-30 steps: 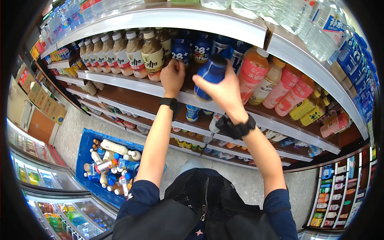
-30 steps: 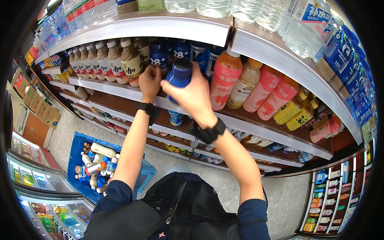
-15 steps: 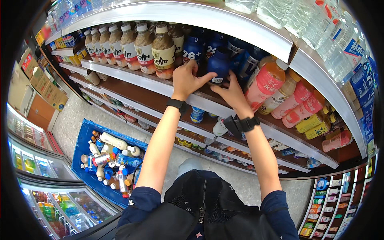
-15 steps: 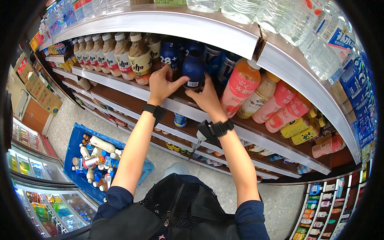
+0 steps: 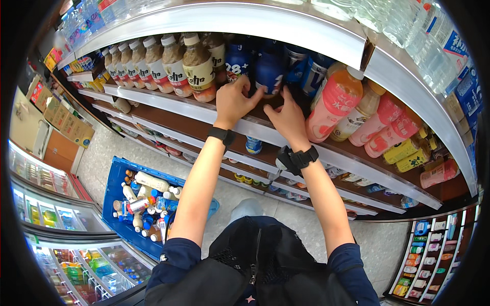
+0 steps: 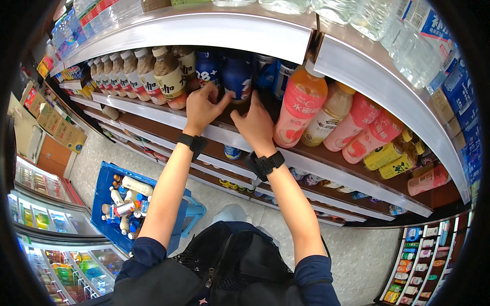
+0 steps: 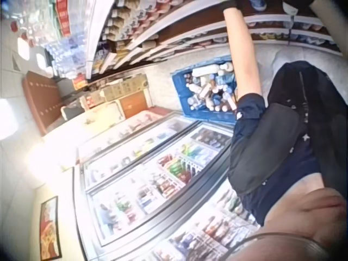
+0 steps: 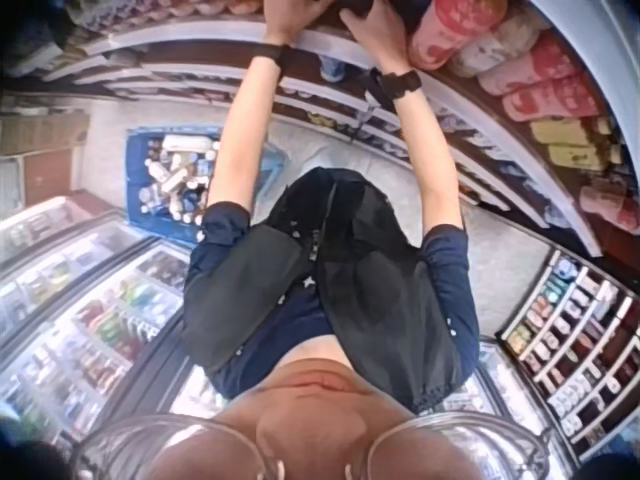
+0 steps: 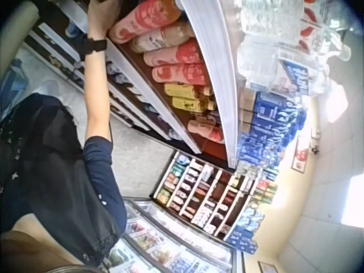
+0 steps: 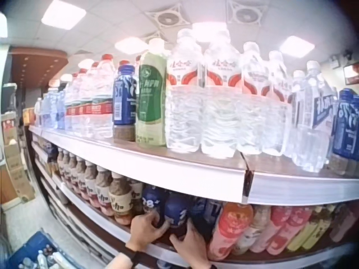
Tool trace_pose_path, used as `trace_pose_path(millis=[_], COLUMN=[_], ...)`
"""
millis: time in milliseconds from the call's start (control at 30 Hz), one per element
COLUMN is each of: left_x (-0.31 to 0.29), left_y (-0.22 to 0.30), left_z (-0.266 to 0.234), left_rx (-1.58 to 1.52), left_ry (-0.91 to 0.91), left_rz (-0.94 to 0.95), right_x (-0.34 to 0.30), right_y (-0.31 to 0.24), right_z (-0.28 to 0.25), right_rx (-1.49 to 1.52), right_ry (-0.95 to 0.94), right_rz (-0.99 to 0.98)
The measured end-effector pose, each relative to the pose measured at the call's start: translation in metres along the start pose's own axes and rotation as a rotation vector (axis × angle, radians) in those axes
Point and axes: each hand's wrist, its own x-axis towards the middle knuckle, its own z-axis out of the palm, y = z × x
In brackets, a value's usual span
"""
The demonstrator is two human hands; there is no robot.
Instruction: Stocking supermarket shelves with bottled drinks from a blue crate.
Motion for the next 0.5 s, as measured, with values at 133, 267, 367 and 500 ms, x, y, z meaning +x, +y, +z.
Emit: trace_pose_path(millis=[133,267,367,500], left_x=[0.002,0.004,0.006,0.004], left_y=[-0.002,0.005,0.008,0.007], left_z=[0.006,-0.001,0.000,0.004], left_rx=[-0.057,0.001,0.122,0.238], left_ry=[0.080,0.034,-0.012,-0.047], left_rz=[-0.004,-0.027,-0.001,-0.120], right_x=[0.007,0.007,0.002,-0.004], right_y=[0.006,-0.004,-0.008,-0.007], right_z=[0.005,0.007,0.002,0.001], right_rx=[-0.127,-0.201,-0.226,-0.327], right_ry=[-0.018,-0.018,-0.028,-0.011], right_rz=[-0.110,-0.113,-0.121,-0.197])
